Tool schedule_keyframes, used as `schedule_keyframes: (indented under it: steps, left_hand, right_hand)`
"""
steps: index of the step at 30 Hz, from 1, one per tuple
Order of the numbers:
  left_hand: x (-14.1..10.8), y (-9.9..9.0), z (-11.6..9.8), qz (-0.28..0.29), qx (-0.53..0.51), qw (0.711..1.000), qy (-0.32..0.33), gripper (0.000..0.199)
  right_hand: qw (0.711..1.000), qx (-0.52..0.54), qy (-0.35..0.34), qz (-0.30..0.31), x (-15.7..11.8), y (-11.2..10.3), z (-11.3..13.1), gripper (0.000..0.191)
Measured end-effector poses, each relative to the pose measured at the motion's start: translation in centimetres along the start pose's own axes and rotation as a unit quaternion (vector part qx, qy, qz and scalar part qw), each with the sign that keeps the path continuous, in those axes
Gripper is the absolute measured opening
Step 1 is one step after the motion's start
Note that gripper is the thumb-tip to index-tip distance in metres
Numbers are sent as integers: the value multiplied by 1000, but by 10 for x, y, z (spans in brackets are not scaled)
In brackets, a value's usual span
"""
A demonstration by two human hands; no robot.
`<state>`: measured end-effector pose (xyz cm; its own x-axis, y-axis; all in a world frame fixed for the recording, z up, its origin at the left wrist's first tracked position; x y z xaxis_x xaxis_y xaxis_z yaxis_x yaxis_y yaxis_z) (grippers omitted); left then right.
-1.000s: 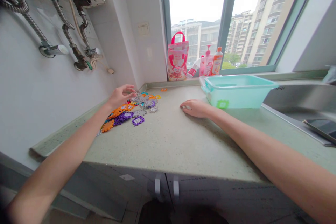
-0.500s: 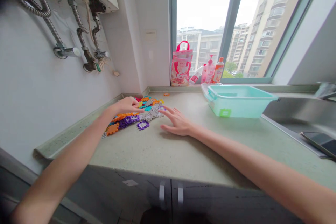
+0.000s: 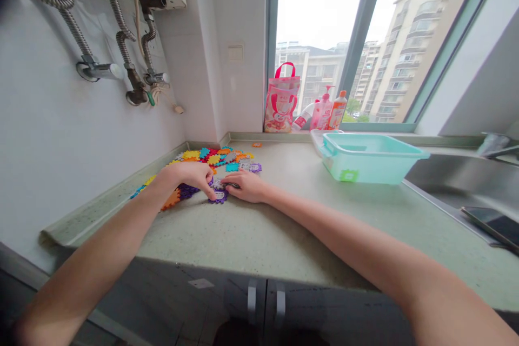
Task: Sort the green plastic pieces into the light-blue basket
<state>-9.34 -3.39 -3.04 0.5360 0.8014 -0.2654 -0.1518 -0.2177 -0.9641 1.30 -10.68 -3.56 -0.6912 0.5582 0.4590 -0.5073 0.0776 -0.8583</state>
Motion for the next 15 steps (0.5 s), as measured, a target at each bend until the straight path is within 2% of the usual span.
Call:
schedule_keyframes:
  steps: [6,9,12,15]
  left_hand:
    - [2,5,8,22,-33,999,27,55]
    - [2,-5,14,-11,-57,998,31,53]
    - [2,-24,5,-101,-45,993,46,44]
    - [2,-47,-20,-254,-5,966,48,35]
  right_hand:
    - [998,47,32,-4,-74,-43,1,35]
    - [995,87,53,-5,-108,-63,-3,25]
    - [993,93,64,-22,-122,-78,-9,18]
    - [997,28,54,-41,-120,-86,-12,18]
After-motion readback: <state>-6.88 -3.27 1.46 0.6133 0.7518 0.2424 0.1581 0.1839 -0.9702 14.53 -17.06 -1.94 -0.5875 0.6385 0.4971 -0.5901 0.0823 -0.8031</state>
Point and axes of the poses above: each hand's wrist, its own x-axis towards the middle knuckle, its own y-axis out of the palm, z = x × y, the point moved 10 cm from there along x, towards the middle knuckle
